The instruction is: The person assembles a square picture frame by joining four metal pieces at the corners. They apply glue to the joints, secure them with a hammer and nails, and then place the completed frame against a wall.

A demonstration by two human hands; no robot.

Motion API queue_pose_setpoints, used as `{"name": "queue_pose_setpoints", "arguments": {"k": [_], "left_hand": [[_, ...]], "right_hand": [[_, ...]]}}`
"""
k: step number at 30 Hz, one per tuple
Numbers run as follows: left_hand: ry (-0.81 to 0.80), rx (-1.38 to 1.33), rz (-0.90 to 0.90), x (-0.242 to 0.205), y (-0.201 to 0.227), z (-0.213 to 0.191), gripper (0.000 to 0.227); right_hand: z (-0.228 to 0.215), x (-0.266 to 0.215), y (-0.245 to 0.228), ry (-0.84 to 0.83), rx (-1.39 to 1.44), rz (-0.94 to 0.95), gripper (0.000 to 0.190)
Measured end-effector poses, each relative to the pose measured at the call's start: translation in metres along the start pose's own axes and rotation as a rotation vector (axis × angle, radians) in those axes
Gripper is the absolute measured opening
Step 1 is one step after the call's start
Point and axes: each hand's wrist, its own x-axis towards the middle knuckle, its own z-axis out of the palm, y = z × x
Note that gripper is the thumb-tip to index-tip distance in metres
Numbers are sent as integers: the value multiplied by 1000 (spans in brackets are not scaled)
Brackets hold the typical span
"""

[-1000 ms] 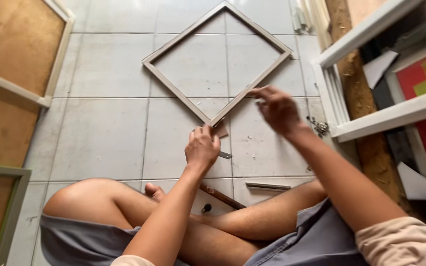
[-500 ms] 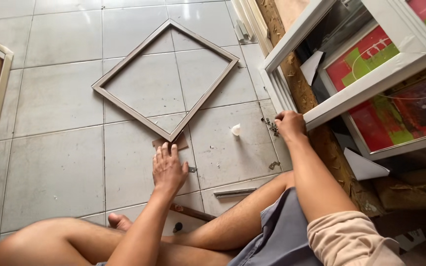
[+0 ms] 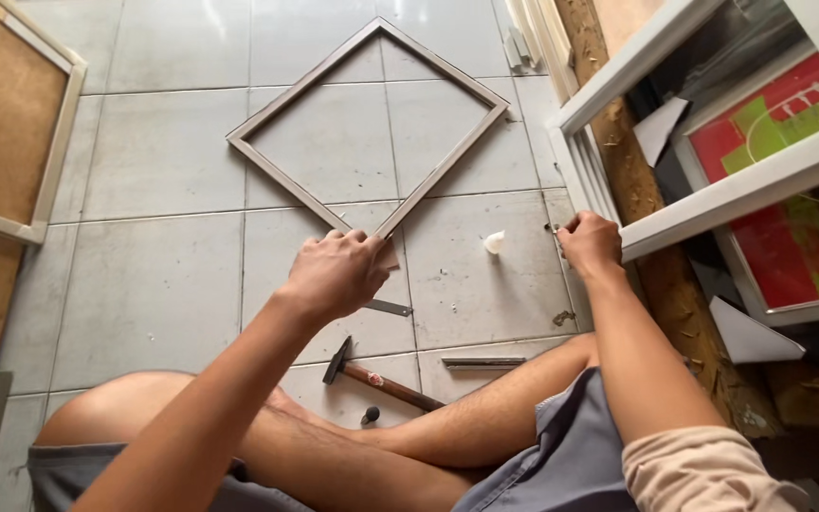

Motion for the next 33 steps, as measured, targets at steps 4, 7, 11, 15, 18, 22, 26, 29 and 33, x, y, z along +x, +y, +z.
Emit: {"name": "queue_pose_setpoints", "arguments": {"k": [4, 7, 11, 15, 18, 22, 26, 29, 33], "left_hand": [[-25, 13, -13, -14, -30, 39, 40], [-25, -185, -178, 6, -53, 103, 53], [-68, -92, -84, 30, -43, 137, 62], [-81, -18, -10, 26, -29, 140, 68], [-115, 11, -9, 10, -17, 95, 63], [-166, 49, -13, 16, -19, 107, 61], [-200, 71, -2, 24, -17, 111, 59], [-220, 75, -4, 27, -15, 112, 54], [-253, 96, 9, 31, -10, 109, 53]], "right_hand": [[-51, -78, -74, 28, 358, -59, 18], [-63, -106, -128, 40, 618, -119, 18], [-39, -137, -194, -219, 825, -218, 23], [1, -160, -243, -458, 988, -188, 28], [34, -162, -251, -432, 893, -236, 20], [78, -154, -242, -270, 659, -477, 17], [98, -160, -245, -27, 448, -725, 9], [109, -154, -236, -10, 453, -720, 12], [120, -143, -228, 16, 498, -794, 14]]}}
